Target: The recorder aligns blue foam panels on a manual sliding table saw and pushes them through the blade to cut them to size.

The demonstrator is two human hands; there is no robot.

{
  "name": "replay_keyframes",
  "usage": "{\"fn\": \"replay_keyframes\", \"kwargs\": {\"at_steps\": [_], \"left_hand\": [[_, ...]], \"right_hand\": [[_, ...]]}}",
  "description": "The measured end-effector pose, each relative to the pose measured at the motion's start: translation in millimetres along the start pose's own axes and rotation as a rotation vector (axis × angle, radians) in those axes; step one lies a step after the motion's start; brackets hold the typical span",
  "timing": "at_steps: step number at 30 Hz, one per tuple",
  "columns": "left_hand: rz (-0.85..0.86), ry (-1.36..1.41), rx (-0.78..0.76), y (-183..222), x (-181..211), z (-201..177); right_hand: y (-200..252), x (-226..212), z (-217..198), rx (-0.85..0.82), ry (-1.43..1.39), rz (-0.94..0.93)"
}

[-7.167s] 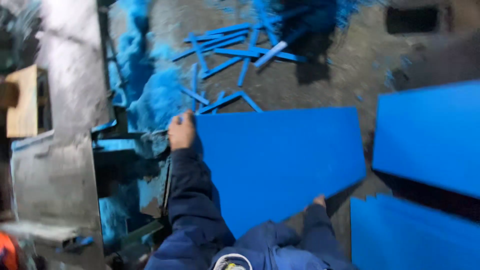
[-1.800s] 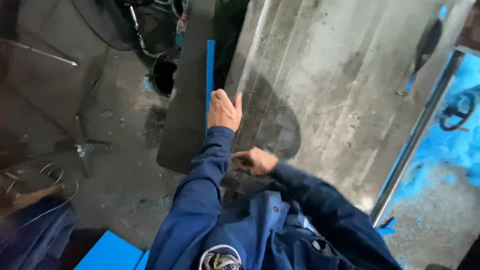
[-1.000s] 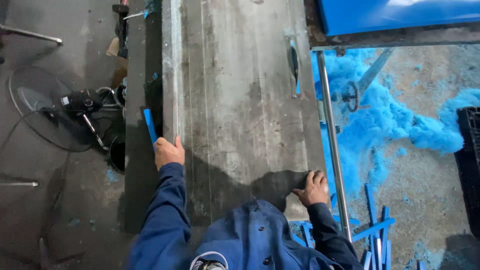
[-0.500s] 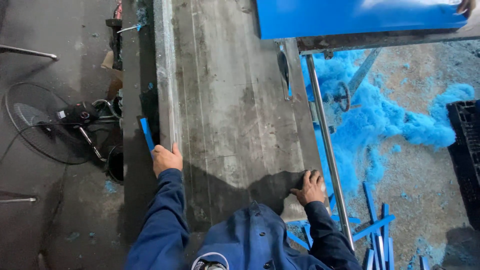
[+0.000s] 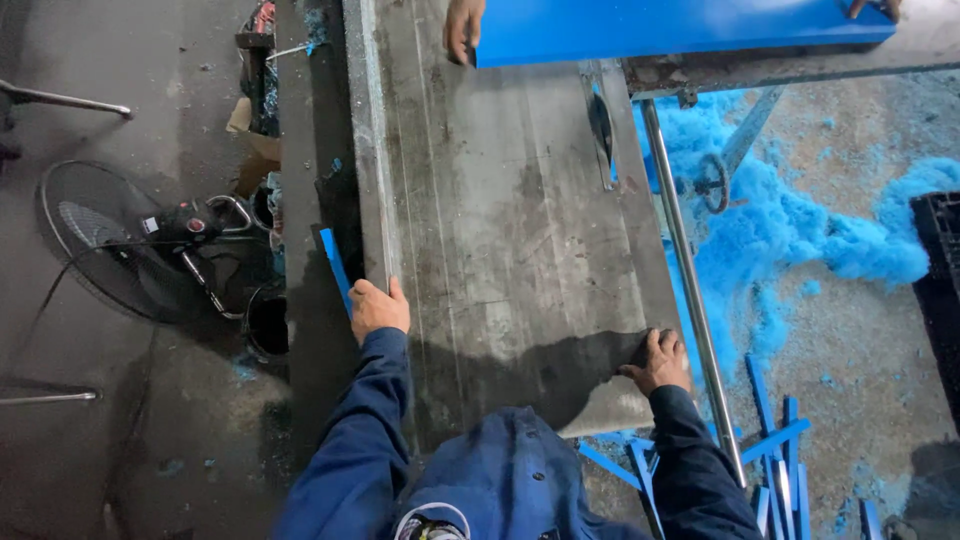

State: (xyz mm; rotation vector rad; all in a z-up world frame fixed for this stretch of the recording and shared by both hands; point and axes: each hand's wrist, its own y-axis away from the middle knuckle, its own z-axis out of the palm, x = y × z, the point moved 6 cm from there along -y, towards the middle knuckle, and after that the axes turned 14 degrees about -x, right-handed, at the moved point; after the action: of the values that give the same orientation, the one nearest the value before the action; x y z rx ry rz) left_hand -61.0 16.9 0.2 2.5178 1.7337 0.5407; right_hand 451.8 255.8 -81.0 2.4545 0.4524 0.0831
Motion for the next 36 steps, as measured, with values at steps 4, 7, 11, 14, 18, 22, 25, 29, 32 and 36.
{"fn": "replay_keyframes", "kwargs": {"at_steps": [4,7,11,14,18,22,25,29,32,36], "left_hand": [[-0.004,0.017,-0.021,-2,0,-2],[0.004,0.058,-0.059,0,-6,5],[0.033,0.08,-0.028,-5,-7,3],[0.017,0.078,-0.051,-7,-5,3],[0.013,0.095,-0.055,-4,-4,-2],[0.02,0.103,-0.029,-5,-4,-2],[0.021,0.136,-0.061,-4,0,-8],[0.022,0.148,-0.073,-4,-3,-6],[0.015,0.145,-0.089,-2,-1,-12],[0.009,0.14,-0.123,-1,1,-13]], "right_hand": [[-6,4,4,-0.016,-0.014,0.026],[-5,9,12,-0.03,0.003,0.033],[-6,4,7,-0.02,-0.028,0.053],[-6,0,2,-0.051,-0.01,0.077],[-9,0,4,-0.11,0.029,0.133],[-8,1,2,-0.121,0.03,0.172],[-10,1,1,-0.111,0.025,0.118],[-7,-2,-1,-0.136,0.03,0.122],[-3,-4,-5,-0.14,0.012,0.119],[-1,-7,-6,-0.149,0.003,0.135]]}}
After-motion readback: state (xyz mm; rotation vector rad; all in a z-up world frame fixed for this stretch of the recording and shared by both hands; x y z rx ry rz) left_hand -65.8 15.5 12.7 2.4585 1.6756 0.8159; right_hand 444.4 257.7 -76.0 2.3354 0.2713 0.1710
